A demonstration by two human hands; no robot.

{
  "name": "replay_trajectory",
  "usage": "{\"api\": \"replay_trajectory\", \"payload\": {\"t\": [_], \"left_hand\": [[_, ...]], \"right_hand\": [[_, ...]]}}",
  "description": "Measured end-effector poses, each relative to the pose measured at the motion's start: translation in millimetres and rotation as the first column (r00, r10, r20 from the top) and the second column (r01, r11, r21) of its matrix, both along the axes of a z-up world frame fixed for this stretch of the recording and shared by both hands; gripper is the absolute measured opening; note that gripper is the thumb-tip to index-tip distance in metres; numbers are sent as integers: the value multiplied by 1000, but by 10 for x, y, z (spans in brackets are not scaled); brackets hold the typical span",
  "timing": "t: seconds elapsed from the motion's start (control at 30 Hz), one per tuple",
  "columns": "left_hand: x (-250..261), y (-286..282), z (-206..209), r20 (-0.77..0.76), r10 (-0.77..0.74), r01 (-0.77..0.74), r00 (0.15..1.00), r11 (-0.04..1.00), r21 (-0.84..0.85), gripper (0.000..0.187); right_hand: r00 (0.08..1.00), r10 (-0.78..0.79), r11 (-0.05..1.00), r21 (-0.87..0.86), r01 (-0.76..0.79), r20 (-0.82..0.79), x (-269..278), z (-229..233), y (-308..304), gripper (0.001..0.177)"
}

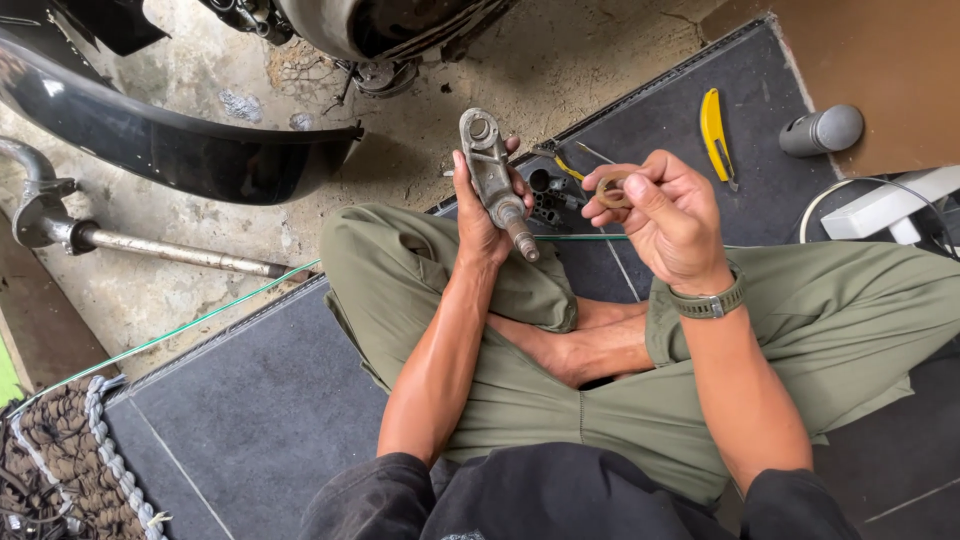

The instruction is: A person sits on the floor cleaning a metal motorcycle component with a utility knife and inspecting a small washer.

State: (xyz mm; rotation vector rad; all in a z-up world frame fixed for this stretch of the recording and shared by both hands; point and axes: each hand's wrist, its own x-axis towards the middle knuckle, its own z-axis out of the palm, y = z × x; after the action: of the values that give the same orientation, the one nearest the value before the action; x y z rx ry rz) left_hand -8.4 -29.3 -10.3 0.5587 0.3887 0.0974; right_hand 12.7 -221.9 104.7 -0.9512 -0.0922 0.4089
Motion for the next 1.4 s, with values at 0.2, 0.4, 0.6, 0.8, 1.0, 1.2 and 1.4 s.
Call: {"api": "replay_trajectory", "payload": {"t": [0.2,0.4,0.6,0.8,1.0,1.2,1.4], "left_hand": [[-1,2,-12,-10,-4,4,1000,1000,2,89],[-4,4,82,-23,8,-7,1000,1000,20,88],[90,86,210,-76,55,-45,996,991,128,82],[421,27,901,-368,-13,226,930,808,544,55],[1083,-431,984,-543,-86,516,835,463,720,83],[1428,-997,600,-554,-144,572,820,209,793,90],[1499,-1194,201,-621,-136,634,772,97,767,90]], "right_hand": [[1000,24,999,37,-25,20,-46,49,18,6],[999,-33,997,-66,36,44,-66,89,41,12],[985,-124,977,-160,142,120,123,61,-101,23],[920,-369,854,-342,391,130,482,330,-746,27],[849,-472,788,-317,527,238,628,137,-1263,16],[866,-476,829,-250,500,152,740,-201,-1362,15],[897,-434,868,-228,441,79,784,-103,-1269,21]]}}
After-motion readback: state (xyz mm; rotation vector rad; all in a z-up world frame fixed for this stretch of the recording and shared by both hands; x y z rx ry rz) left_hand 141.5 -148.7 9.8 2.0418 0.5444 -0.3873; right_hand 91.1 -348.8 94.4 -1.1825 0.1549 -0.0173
